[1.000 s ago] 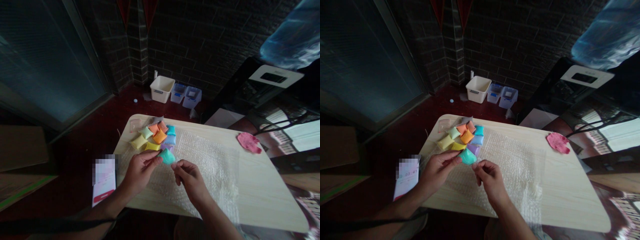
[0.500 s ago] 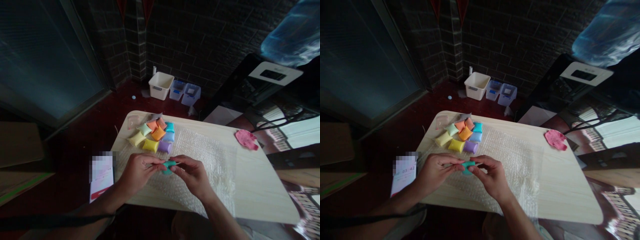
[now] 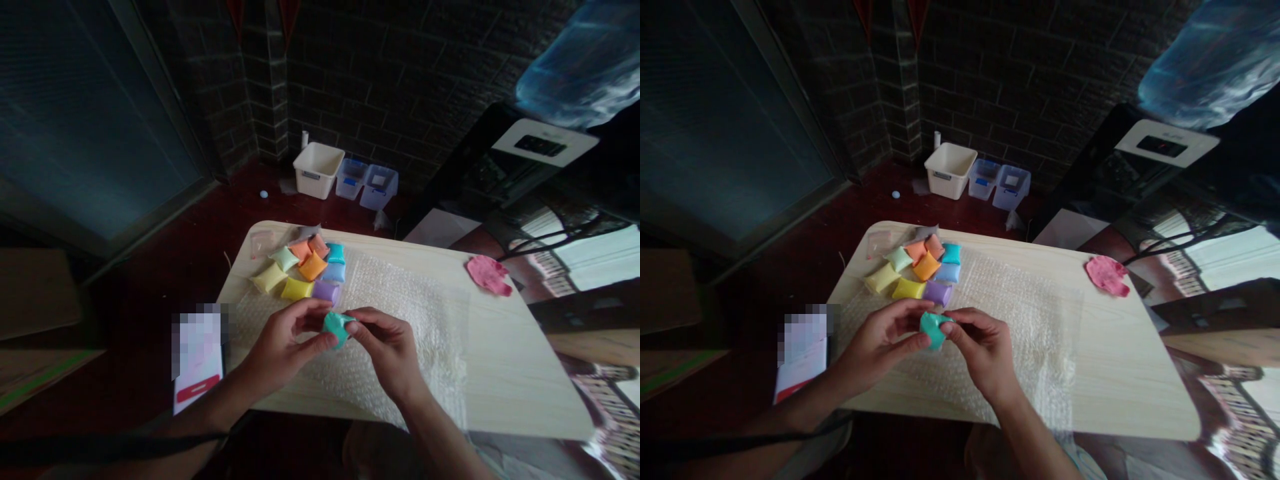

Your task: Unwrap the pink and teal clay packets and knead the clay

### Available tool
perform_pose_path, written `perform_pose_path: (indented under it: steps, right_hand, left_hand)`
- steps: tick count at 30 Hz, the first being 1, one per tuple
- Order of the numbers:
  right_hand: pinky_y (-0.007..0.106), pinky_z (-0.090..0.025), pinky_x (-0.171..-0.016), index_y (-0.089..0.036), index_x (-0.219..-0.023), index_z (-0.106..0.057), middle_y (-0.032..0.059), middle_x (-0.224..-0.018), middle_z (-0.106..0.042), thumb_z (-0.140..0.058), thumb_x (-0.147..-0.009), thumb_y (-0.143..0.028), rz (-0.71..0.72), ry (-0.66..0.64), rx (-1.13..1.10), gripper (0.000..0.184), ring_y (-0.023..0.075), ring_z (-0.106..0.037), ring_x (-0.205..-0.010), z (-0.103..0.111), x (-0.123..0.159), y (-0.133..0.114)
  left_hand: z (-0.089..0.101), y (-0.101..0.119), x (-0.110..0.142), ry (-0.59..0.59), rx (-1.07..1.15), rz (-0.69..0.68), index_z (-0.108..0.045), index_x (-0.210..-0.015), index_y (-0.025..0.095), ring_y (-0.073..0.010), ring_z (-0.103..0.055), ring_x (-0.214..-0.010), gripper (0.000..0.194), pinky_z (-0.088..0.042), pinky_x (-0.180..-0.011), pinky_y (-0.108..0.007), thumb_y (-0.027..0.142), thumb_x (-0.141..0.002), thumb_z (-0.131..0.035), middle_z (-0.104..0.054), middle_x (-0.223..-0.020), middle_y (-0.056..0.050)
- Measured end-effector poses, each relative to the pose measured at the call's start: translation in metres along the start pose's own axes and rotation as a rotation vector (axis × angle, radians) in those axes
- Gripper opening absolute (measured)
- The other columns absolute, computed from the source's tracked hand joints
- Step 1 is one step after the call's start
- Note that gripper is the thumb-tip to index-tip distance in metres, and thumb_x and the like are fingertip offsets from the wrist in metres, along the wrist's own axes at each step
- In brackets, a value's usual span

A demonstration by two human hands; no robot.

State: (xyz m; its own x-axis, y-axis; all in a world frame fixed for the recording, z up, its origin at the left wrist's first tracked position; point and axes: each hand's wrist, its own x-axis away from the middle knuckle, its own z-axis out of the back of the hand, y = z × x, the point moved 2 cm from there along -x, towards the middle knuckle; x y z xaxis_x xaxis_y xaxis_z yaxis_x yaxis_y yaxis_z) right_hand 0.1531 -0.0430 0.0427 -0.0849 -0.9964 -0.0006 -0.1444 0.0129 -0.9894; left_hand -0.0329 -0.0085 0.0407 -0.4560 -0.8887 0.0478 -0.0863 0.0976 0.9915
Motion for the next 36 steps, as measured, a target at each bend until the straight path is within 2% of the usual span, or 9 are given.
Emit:
perform_pose_path:
  steps: [2, 5, 10, 15, 18, 23, 27, 31, 36]
  right_hand:
    - [0.034, -0.06, -0.076, -0.028, -0.097, -0.084, 0.0047, -0.092, -0.08, -0.085, -0.083, -0.03, -0.033, 0.0, -0.019, 0.015, 0.0197, -0.072, -0.083, 0.0, 0.0, 0.001]
    - [0.032, -0.058, -0.071, -0.03, -0.108, -0.083, 0.0045, -0.092, -0.077, -0.087, -0.08, -0.031, -0.014, -0.037, 0.025, 0.028, 0.0193, -0.07, -0.082, -0.001, -0.001, 0.002]
    - [0.032, -0.055, -0.068, -0.031, -0.095, -0.086, 0.0051, -0.086, -0.074, -0.082, -0.085, -0.03, 0.037, -0.088, 0.113, 0.01, 0.0193, -0.068, -0.079, -0.004, 0.0, -0.001]
    - [0.031, -0.053, -0.065, -0.03, -0.088, -0.087, 0.0048, -0.079, -0.072, -0.081, -0.086, -0.032, -0.001, -0.074, 0.116, 0.006, 0.0186, -0.065, -0.075, -0.007, 0.001, -0.003]
    - [0.031, -0.052, -0.064, -0.029, -0.086, -0.087, 0.0049, -0.078, -0.072, -0.08, -0.087, -0.033, 0.0, -0.07, 0.117, 0.008, 0.018, -0.064, -0.073, -0.006, 0.001, -0.003]
    - [0.032, -0.053, -0.069, -0.03, -0.097, -0.086, 0.0058, -0.088, -0.075, -0.082, -0.086, -0.036, -0.035, -0.117, 0.074, 0.013, 0.0199, -0.067, -0.081, -0.004, -0.001, -0.003]
    - [0.032, -0.051, -0.067, -0.029, -0.084, -0.087, 0.0042, -0.079, -0.072, -0.084, -0.083, -0.036, -0.068, -0.119, 0.074, 0.008, 0.0182, -0.063, -0.075, -0.005, -0.001, -0.003]
    - [0.031, -0.048, -0.066, -0.028, -0.081, -0.086, 0.0031, -0.076, -0.067, -0.082, -0.085, -0.033, -0.072, -0.049, 0.031, 0.008, 0.0171, -0.06, -0.073, -0.006, 0.001, 0.0]
    - [0.03, -0.046, -0.066, -0.027, -0.079, -0.085, 0.0015, -0.077, -0.064, -0.081, -0.086, -0.031, -0.04, 0.035, -0.031, 0.008, 0.016, -0.057, -0.074, -0.003, 0.002, 0.007]
  left_hand:
    - [-0.002, -0.002, 0.0, -0.057, 0.033, 0.035, -0.07, -0.118, 0.015, -0.0237, -0.074, -0.1, 0.037, -0.059, -0.087, -0.033, 0.032, -0.087, -0.079, -0.077, -0.112, -0.012]
    - [-0.002, -0.001, 0.001, -0.095, -0.037, 0.038, -0.074, -0.104, 0.015, -0.0225, -0.074, -0.092, 0.021, -0.058, -0.08, -0.03, 0.032, -0.091, -0.074, -0.079, -0.1, -0.009]
    - [-0.002, 0.007, 0.003, -0.088, -0.219, -0.008, -0.076, -0.096, 0.017, -0.0207, -0.074, -0.085, 0.014, -0.056, -0.076, -0.027, 0.03, -0.091, -0.073, -0.079, -0.091, -0.005]
    - [0.0, 0.009, 0.004, -0.056, -0.364, -0.045, -0.077, -0.088, 0.018, -0.0186, -0.071, -0.077, 0.013, -0.051, -0.068, -0.024, 0.03, -0.091, -0.073, -0.078, -0.083, -0.002]
    - [0.0, 0.01, 0.004, -0.074, -0.359, -0.038, -0.077, -0.09, 0.018, -0.0181, -0.07, -0.077, 0.014, -0.05, -0.068, -0.023, 0.031, -0.092, -0.072, -0.078, -0.084, -0.002]
    - [0.0, 0.012, 0.0, -0.12, -0.362, -0.027, -0.077, -0.093, 0.017, -0.0188, -0.07, -0.081, 0.02, -0.051, -0.071, -0.024, 0.036, -0.093, -0.071, -0.078, -0.088, -0.004]
    - [0.001, 0.012, 0.0, -0.136, -0.394, -0.034, -0.078, -0.098, 0.018, -0.0198, -0.071, -0.084, 0.02, -0.05, -0.074, -0.026, 0.036, -0.093, -0.07, -0.078, -0.092, -0.005]
    - [-0.001, 0.009, 0.002, -0.114, -0.36, -0.031, -0.075, -0.1, 0.017, -0.0206, -0.069, -0.087, 0.02, -0.051, -0.076, -0.027, 0.035, -0.091, -0.072, -0.077, -0.095, -0.005]
    - [-0.003, 0.002, 0.003, -0.155, -0.217, 0.032, -0.073, -0.105, 0.016, -0.0204, -0.066, -0.085, 0.027, -0.05, -0.072, -0.027, 0.038, -0.089, -0.073, -0.074, -0.096, -0.006]
